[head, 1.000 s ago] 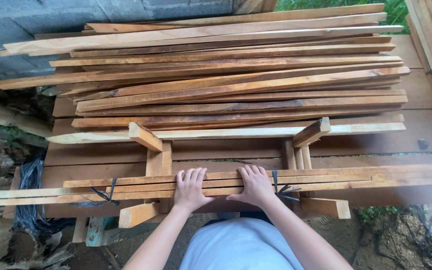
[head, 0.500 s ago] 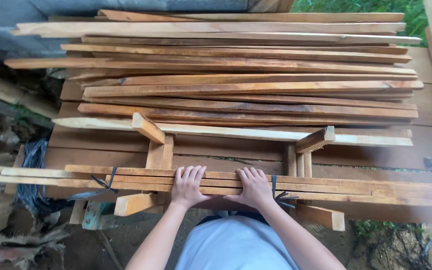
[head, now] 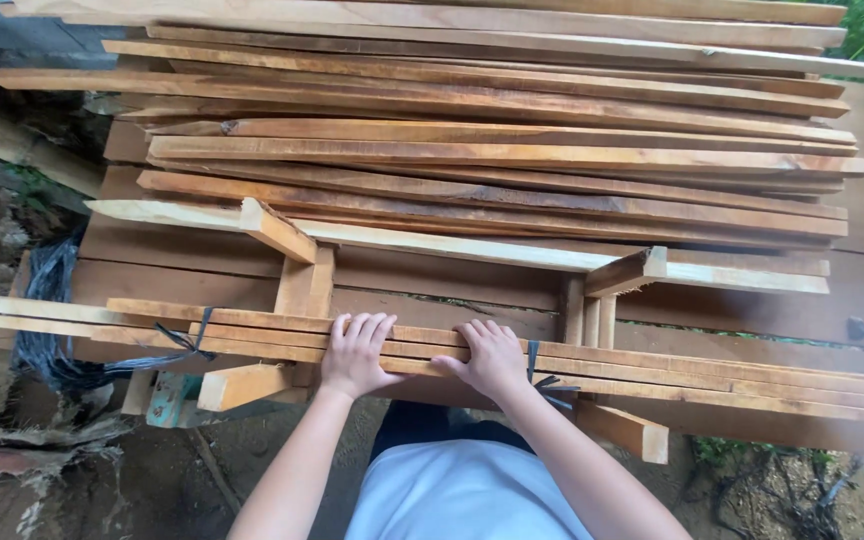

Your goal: The person aligns a stack of wooden planks on a workbench and secures them with black plastic ties. They wrap the ties around the wood and pull them tight to hold the bundle together.

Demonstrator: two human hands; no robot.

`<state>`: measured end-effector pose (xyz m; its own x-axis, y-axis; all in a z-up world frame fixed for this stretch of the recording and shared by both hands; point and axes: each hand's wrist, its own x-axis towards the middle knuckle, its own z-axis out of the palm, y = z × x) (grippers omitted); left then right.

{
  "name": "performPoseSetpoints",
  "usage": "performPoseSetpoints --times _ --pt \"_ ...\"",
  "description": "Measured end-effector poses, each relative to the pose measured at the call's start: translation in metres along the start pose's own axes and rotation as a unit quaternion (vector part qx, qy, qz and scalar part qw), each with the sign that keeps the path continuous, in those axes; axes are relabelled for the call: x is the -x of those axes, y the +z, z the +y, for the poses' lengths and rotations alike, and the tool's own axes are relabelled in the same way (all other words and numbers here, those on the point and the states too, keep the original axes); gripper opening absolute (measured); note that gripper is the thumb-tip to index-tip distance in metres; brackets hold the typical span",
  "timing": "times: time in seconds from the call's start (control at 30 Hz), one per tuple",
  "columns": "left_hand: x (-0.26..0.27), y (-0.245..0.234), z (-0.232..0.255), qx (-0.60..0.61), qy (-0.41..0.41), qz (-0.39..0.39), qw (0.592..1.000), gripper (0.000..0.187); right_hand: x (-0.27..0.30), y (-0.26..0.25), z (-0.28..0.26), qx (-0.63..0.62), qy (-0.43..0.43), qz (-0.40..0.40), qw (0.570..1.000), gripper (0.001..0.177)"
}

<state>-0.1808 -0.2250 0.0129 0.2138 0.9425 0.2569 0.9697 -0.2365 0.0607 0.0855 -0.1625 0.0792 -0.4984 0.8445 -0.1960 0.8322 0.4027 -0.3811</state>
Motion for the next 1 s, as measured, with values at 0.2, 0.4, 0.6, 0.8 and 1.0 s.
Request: performPoseSetpoints --times 0.2,0.4,0.6,0.8,1.0 --pt "-0.001 0.001 0.005 0.008 0.008 0.027 1.000 0.108 -0.001 0.016 0.005 0.013 -0.032 0.077 0.996 0.061" --pt "0.001 -0.001 0.005 0.006 0.024 0.021 0.999 0.107 -0.005 0.024 0.005 0.007 -0.046 0.140 0.989 0.061" --pt "0.000 -0.001 0.001 0.035 0.027 -0.042 0.998 0.109 -0.005 0.021 0.003 0.036 -0.041 0.121 0.991 0.062" --pt "-0.005 -0.009 0.001 0.058 0.027 -0.050 0.997 0.107 -0.004 0.016 -0.002 0.031 -0.020 0.104 0.994 0.062" --pt "-0.003 -0.002 -0.001 0.066 0.023 -0.046 0.997 0.104 -0.005 0.012 -0.004 0.027 -0.010 0.118 0.993 0.060"
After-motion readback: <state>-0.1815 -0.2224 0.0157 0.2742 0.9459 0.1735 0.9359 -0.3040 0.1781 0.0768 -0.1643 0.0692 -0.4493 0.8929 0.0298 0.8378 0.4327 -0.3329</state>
